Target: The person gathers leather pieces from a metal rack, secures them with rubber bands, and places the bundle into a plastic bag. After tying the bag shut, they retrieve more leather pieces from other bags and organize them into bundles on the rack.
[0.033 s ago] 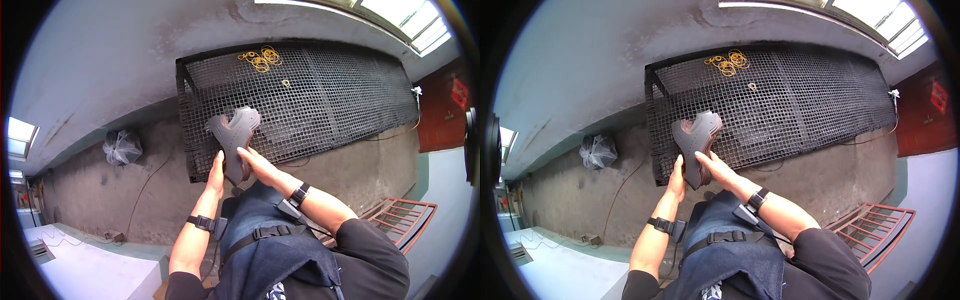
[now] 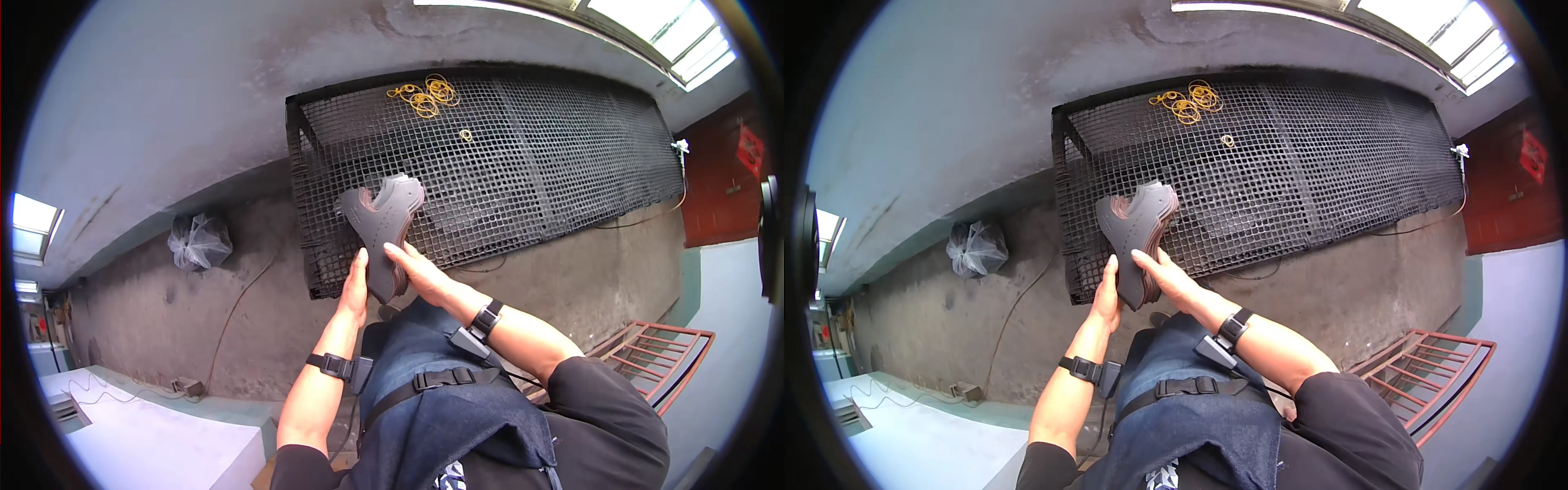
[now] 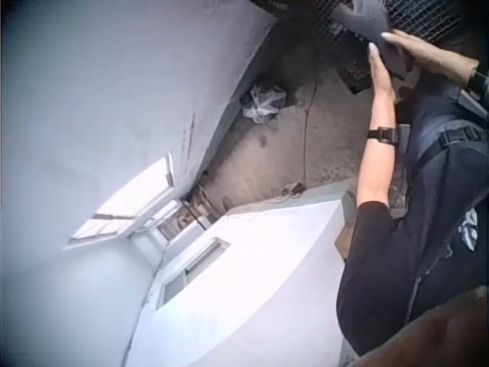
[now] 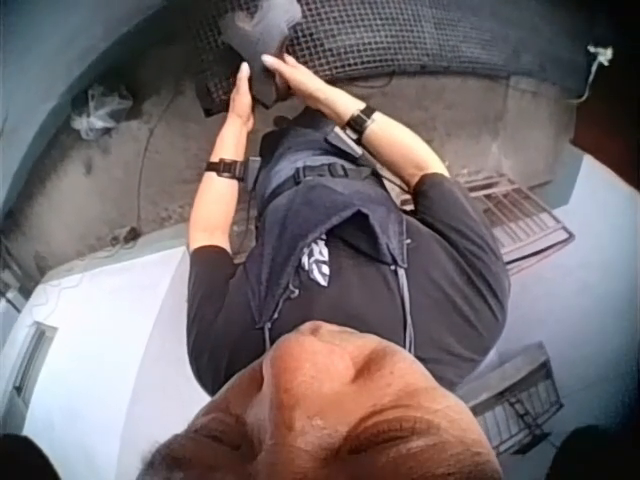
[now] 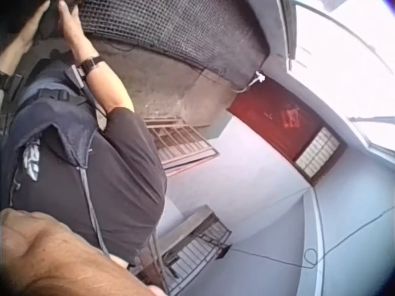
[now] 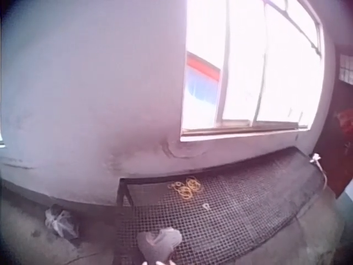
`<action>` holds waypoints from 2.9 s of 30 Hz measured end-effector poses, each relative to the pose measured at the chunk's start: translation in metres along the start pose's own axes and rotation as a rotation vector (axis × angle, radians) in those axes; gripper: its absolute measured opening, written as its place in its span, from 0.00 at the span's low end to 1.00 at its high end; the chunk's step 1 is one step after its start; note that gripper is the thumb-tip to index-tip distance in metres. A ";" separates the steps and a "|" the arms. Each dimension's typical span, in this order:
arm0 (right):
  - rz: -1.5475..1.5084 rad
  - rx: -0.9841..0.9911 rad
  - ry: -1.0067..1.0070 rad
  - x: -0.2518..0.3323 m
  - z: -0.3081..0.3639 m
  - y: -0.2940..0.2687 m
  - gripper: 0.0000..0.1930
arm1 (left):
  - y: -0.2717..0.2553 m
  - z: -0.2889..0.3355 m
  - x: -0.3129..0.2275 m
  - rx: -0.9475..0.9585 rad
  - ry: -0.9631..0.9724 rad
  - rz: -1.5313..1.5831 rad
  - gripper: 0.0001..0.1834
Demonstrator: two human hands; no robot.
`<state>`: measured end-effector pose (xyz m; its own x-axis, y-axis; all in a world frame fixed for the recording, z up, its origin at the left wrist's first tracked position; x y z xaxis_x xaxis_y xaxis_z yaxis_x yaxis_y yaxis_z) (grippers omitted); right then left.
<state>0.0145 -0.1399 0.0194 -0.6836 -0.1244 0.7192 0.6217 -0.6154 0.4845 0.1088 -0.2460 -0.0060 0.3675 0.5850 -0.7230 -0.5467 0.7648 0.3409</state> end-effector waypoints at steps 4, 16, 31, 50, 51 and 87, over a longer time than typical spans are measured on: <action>-0.066 -0.049 -0.073 -0.010 -0.011 0.008 0.43 | 0.013 -0.001 0.004 0.023 0.008 -0.058 0.48; -0.049 -0.044 0.095 -0.016 -0.009 -0.005 0.56 | 0.003 -0.004 -0.004 0.202 -0.128 -0.221 0.55; -0.053 -0.084 0.134 -0.039 0.037 0.002 0.62 | 0.002 0.035 0.025 0.168 -0.016 -0.067 0.55; -0.196 0.026 -0.093 -0.030 0.032 -0.003 0.54 | 0.028 0.049 0.023 0.192 0.130 -0.105 0.58; -0.137 0.015 -0.150 -0.025 0.032 -0.006 0.55 | 0.032 0.050 0.017 0.197 0.133 -0.107 0.58; 0.161 0.816 -0.723 0.129 0.109 0.145 0.48 | 0.058 0.192 -0.159 0.573 0.972 -0.516 0.46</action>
<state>0.0581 -0.1600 0.2365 -0.3522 0.4920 0.7962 0.9313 0.0997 0.3503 0.1628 -0.2434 0.2440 -0.4018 -0.0751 -0.9126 -0.0062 0.9968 -0.0793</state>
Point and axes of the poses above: each hand's wrist, its own z-axis away from the middle knuckle, its own y-axis out of the palm, x = y × z, the point moved 5 cm from there along -z, towards the middle knuckle, and after that the axes turned 4 degrees about x, right-handed, at the moved point
